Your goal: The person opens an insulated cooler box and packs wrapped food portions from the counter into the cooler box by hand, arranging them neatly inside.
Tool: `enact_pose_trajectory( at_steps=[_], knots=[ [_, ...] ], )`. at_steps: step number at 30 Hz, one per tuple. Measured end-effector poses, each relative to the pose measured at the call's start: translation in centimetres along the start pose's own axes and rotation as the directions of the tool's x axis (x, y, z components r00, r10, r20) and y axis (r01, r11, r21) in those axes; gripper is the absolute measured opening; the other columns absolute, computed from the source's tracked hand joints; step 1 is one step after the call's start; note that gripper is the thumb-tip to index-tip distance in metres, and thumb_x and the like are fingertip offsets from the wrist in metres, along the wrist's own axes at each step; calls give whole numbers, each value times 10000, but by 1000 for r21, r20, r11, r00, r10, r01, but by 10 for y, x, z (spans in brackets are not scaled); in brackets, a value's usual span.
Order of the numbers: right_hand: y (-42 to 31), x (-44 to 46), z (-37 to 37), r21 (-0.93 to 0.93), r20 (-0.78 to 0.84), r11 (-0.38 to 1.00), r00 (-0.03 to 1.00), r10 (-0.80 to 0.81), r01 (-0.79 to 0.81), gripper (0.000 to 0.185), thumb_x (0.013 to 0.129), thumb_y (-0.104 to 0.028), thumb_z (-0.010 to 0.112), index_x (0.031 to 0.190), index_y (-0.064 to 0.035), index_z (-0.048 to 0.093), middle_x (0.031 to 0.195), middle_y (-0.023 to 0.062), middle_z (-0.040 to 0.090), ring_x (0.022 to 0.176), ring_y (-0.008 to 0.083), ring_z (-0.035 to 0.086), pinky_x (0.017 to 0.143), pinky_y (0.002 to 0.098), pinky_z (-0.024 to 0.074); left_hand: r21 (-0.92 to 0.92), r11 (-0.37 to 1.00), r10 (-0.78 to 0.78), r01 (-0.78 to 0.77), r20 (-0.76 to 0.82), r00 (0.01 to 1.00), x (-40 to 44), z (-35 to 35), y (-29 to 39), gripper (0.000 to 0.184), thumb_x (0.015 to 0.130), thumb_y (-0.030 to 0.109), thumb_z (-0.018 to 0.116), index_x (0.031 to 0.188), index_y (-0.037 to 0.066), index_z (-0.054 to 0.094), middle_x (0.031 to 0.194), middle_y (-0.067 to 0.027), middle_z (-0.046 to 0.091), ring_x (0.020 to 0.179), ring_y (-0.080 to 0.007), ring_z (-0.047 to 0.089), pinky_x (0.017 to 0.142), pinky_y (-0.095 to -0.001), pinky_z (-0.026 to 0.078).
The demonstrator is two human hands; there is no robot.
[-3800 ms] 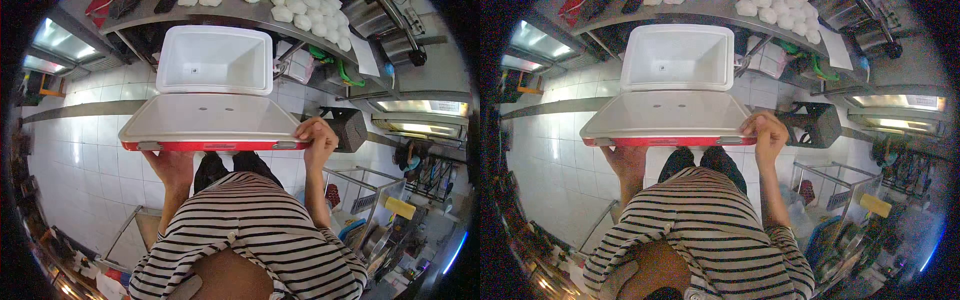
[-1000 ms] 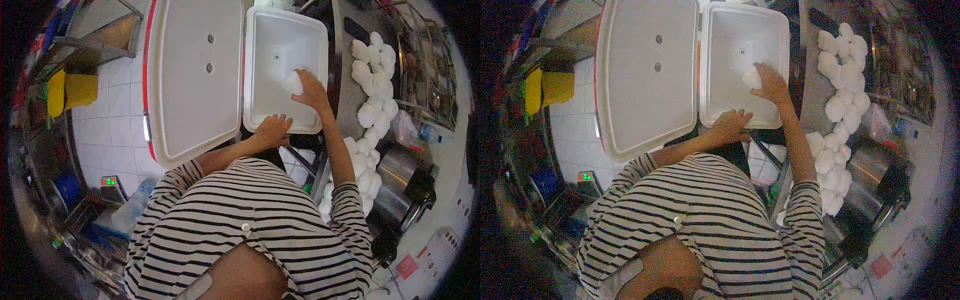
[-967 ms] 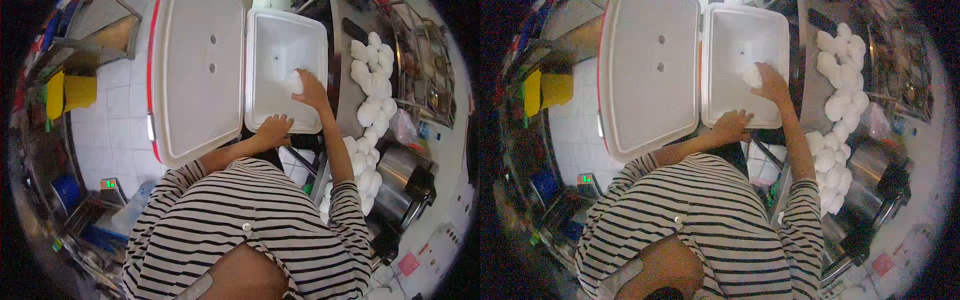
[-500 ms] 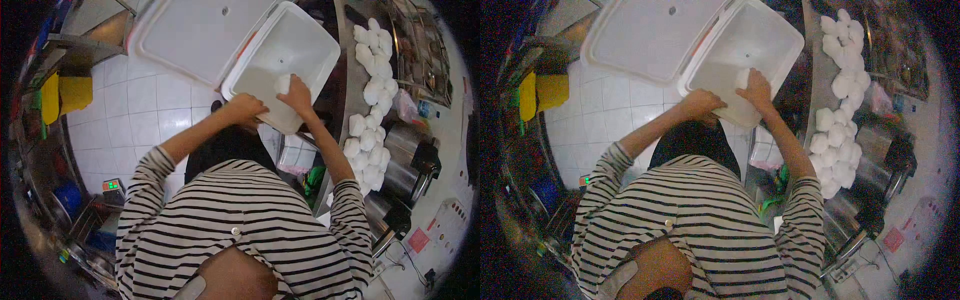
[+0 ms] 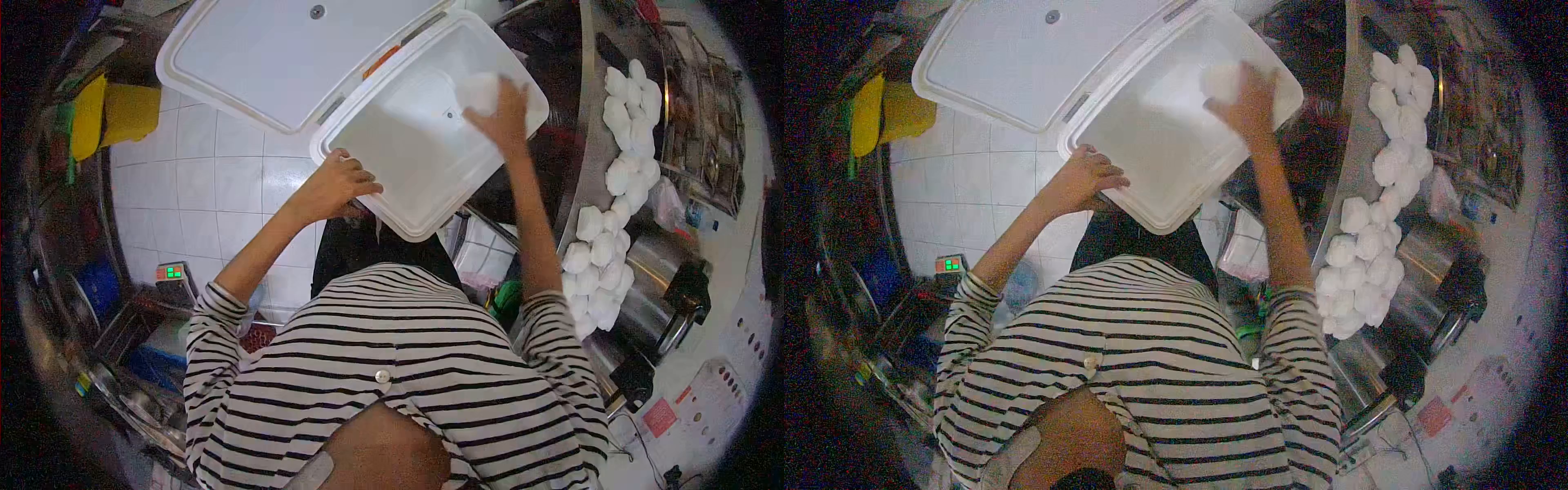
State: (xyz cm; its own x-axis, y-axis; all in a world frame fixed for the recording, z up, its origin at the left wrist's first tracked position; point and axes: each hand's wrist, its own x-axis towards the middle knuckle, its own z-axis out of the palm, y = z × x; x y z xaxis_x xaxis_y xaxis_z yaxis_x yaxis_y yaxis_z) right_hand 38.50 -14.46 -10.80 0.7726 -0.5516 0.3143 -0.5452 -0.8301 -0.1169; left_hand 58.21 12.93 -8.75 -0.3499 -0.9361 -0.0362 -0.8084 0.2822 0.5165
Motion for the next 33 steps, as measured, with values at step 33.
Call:
enact_pose_trajectory(
  at_steps=[33],
  knots=[
    [49, 166, 28, 579, 202, 814, 960, -193, 42, 880, 580, -415, 750, 1258, -7, 366, 1132, 257, 490, 1066, 394, 481, 890, 459, 414, -997, 60, -956, 38, -69, -284, 90, 88, 87, 392, 761, 140, 611, 1069, -43, 452, 866, -83, 529, 734, -164, 527, 641, -298, 451]
  ],
)
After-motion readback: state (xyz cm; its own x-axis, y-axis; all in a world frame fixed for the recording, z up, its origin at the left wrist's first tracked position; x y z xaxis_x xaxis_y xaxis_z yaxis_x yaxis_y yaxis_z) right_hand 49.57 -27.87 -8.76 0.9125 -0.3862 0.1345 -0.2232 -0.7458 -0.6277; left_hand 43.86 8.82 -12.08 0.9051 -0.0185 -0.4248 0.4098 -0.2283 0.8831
